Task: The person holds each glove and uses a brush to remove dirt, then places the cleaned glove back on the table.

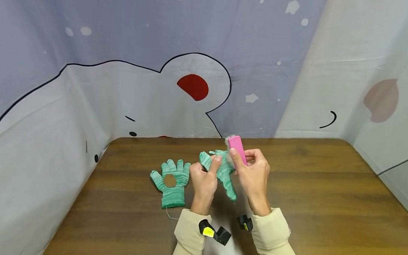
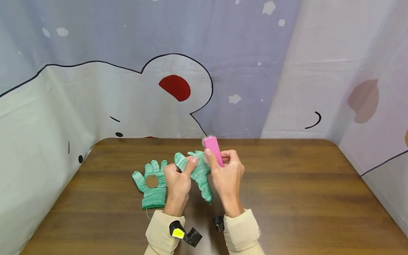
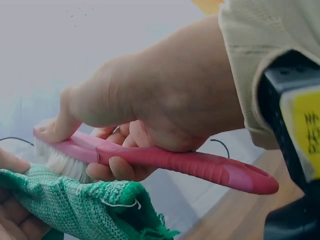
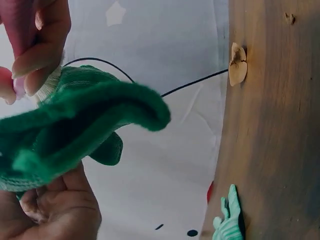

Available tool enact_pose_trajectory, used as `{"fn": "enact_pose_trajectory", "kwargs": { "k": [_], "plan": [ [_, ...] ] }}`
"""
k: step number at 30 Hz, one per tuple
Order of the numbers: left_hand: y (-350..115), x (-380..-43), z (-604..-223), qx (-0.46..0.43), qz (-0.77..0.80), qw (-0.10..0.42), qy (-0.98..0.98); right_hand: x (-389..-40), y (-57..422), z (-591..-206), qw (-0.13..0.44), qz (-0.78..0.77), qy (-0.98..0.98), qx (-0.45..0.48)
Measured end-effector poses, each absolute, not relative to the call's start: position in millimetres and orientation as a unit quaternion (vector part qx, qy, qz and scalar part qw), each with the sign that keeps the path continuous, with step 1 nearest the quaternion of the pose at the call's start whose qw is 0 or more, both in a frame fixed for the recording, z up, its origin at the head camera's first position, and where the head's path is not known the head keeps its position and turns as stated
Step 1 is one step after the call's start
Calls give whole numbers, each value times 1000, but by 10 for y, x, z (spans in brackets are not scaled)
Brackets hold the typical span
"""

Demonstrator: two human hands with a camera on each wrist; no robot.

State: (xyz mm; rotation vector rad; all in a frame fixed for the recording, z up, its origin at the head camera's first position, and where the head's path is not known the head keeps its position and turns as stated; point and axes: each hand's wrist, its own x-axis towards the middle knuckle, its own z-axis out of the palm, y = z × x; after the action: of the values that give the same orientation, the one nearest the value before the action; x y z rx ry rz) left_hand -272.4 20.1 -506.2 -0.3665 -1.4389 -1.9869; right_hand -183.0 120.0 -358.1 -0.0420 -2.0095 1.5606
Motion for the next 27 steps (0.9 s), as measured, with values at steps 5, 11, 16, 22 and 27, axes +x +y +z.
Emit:
{"fn": "enact_pose_trajectory", "kwargs": {
  "k": [5, 11, 16, 22, 27],
  "plan": [
    [91, -2537, -4732, -171, -773, 329, -515, -1896, 1378, -3602, 262, 628, -730, -62],
    [-45, -1984, -3846, -180, -754, 348, -527, -1961, 1545, -3638, 259, 684, -679, -59],
    [-7, -1818, -3644, -124, -729, 343, -579, -1927, 1317, -3669, 267, 713, -644, 74],
    [19, -1845, -3690, -108, -714, 351, -596, -2001, 1107, -3952, 251, 686, -671, 130],
    [25, -2364, -4459, -99, -711, 362, -595, -2027, 1102, -4010, 292, 621, -723, 72]
  ]
}}
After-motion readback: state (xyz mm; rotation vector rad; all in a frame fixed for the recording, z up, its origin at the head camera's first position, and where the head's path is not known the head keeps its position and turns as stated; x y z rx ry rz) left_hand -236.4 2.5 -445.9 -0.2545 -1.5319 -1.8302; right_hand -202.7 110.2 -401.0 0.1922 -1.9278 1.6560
